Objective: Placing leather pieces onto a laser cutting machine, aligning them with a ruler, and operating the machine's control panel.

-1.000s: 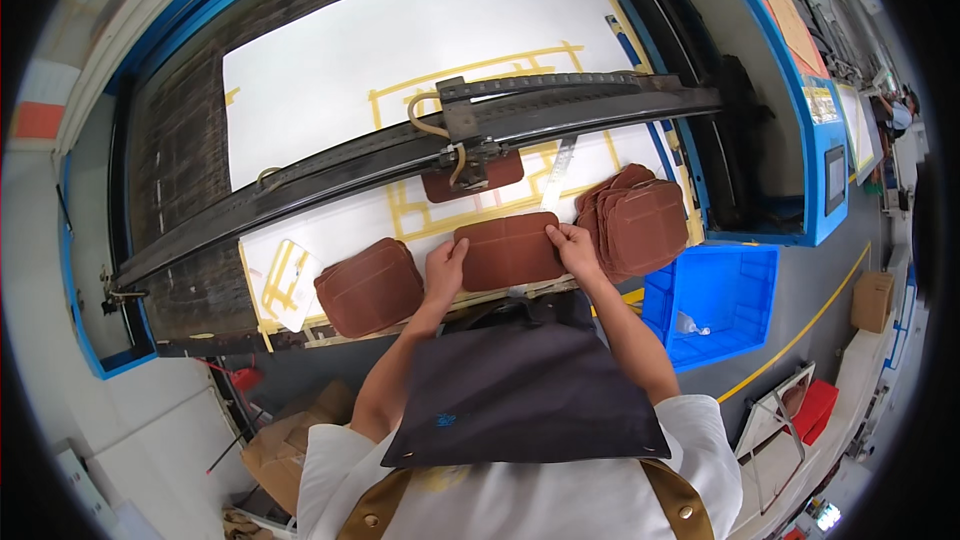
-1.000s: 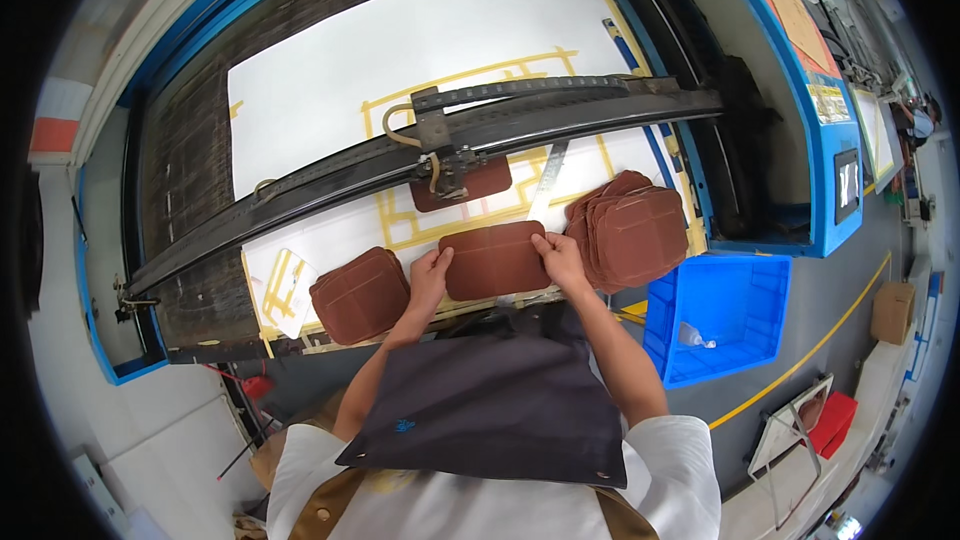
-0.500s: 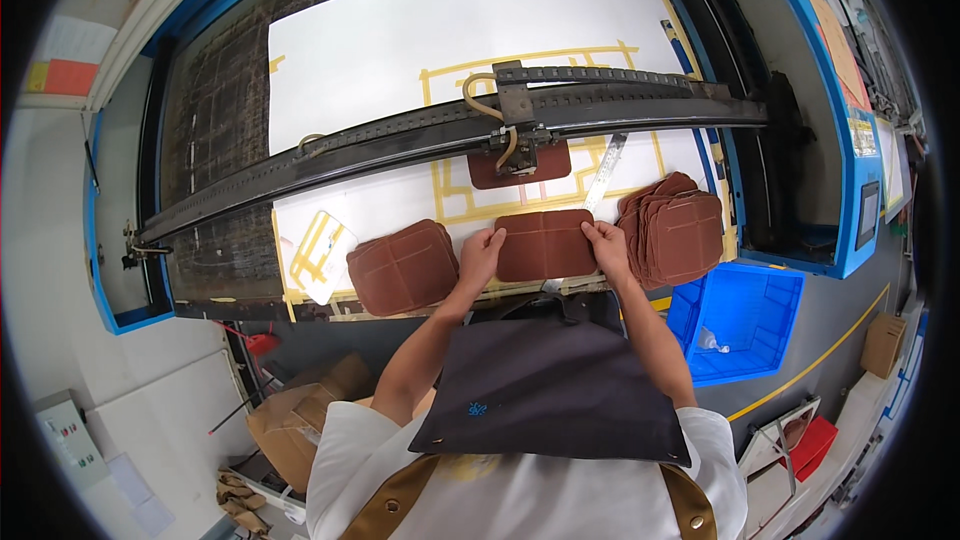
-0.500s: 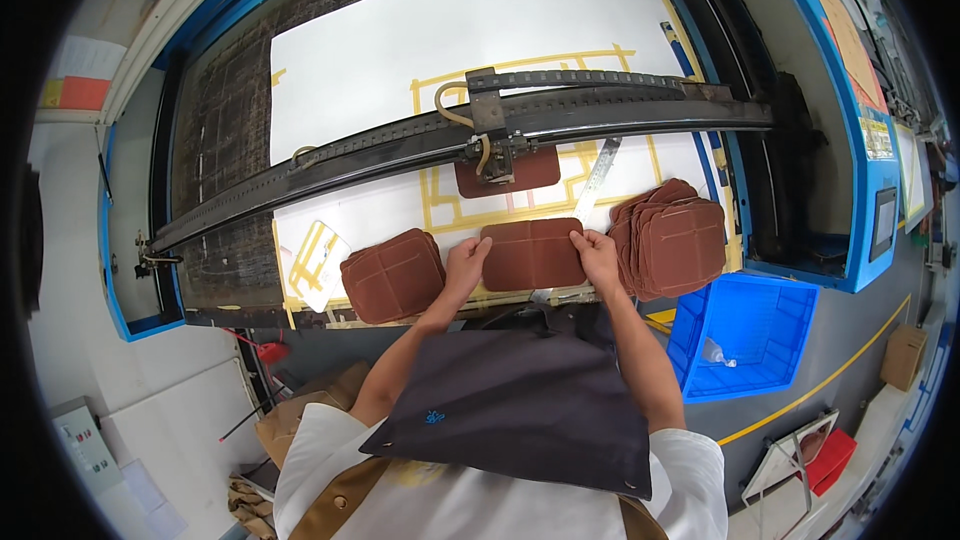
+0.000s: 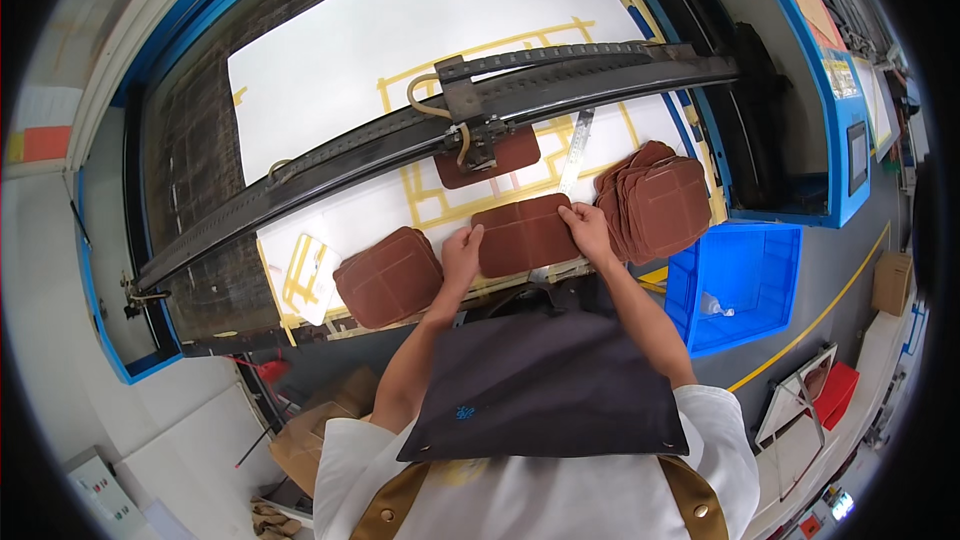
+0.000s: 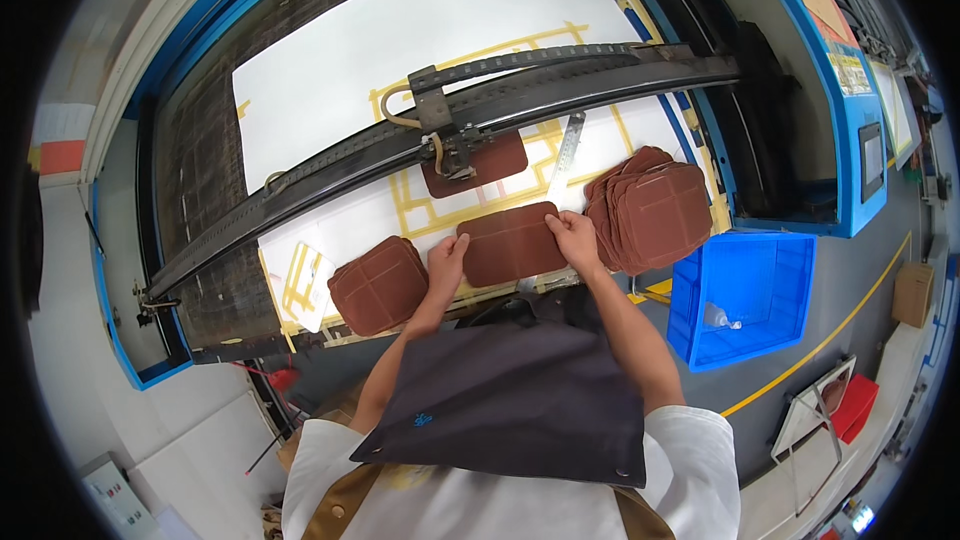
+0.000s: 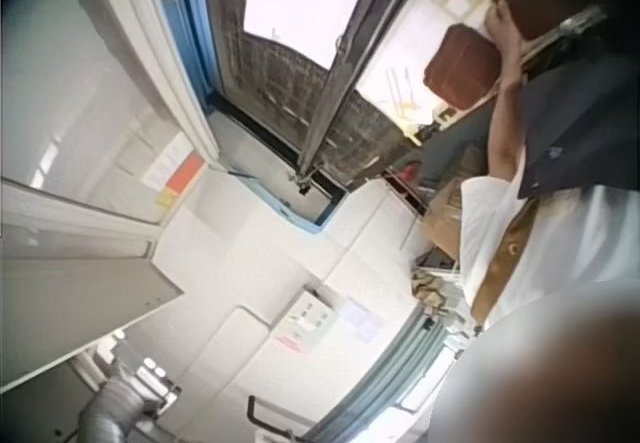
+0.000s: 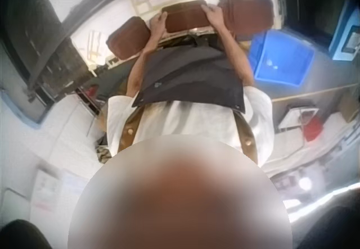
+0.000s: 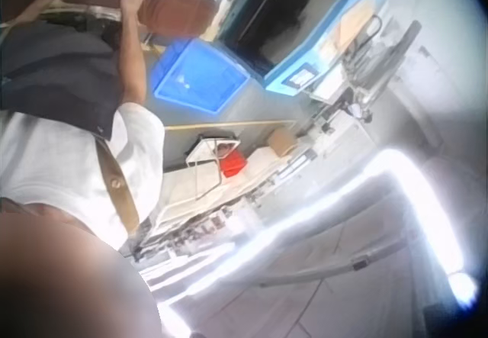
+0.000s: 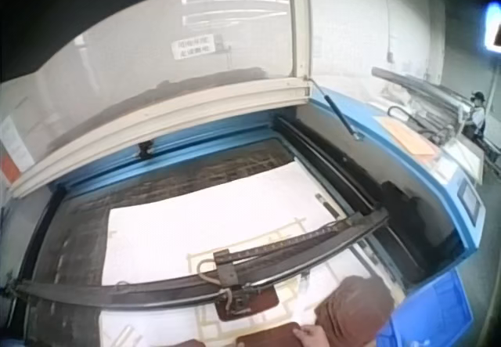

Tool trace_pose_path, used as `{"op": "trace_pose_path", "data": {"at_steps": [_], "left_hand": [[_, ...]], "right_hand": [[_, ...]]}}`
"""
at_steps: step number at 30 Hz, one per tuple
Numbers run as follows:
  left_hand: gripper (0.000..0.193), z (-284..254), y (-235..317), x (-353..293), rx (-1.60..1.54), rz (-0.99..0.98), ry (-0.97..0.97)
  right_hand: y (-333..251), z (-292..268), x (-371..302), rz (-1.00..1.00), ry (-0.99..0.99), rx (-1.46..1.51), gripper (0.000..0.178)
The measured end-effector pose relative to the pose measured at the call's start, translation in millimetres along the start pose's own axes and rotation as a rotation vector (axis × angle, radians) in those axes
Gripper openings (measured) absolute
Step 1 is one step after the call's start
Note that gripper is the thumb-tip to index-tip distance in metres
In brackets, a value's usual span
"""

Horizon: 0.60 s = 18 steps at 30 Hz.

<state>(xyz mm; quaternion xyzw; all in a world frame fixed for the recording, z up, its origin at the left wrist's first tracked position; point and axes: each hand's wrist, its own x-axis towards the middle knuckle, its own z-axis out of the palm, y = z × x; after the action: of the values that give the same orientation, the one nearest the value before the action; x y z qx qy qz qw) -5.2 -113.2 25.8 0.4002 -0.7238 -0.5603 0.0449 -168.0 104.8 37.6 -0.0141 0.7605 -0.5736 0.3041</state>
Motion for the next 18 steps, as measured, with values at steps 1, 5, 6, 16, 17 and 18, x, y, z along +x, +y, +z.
{"op": "trace_pose_path", "data": {"at_steps": [1, 5, 6, 16, 17, 18], "left_hand": [[0.039, -1, 0, 1, -0.023, 0.000, -0.007], [0.036, -1, 9, -1, -0.116, -0.058, -0.025], [0.036, -1, 15, -2, -0.112, -0.056, -0.034], [0.031, -10, 32, -4, -0.150, -0.164, -0.107], [0.031, -10, 28, -3, -0.186, -0.163, -0.112], [0.031, -11, 23, -3, -0.185, -0.163, -0.111]], "right_hand": [[0, 0, 1, -0.003, -0.002, -0.021, 0.029], [-5, 2, -3, 0.001, 0.016, 0.021, 0.030], [-3, 2, -2, 0.003, 0.025, 0.025, 0.030], [14, 7, 6, -0.007, 0.070, -0.035, 0.029], [12, 8, 6, -0.006, 0.077, -0.028, 0.029], [10, 8, 5, -0.006, 0.076, -0.027, 0.029]]}}
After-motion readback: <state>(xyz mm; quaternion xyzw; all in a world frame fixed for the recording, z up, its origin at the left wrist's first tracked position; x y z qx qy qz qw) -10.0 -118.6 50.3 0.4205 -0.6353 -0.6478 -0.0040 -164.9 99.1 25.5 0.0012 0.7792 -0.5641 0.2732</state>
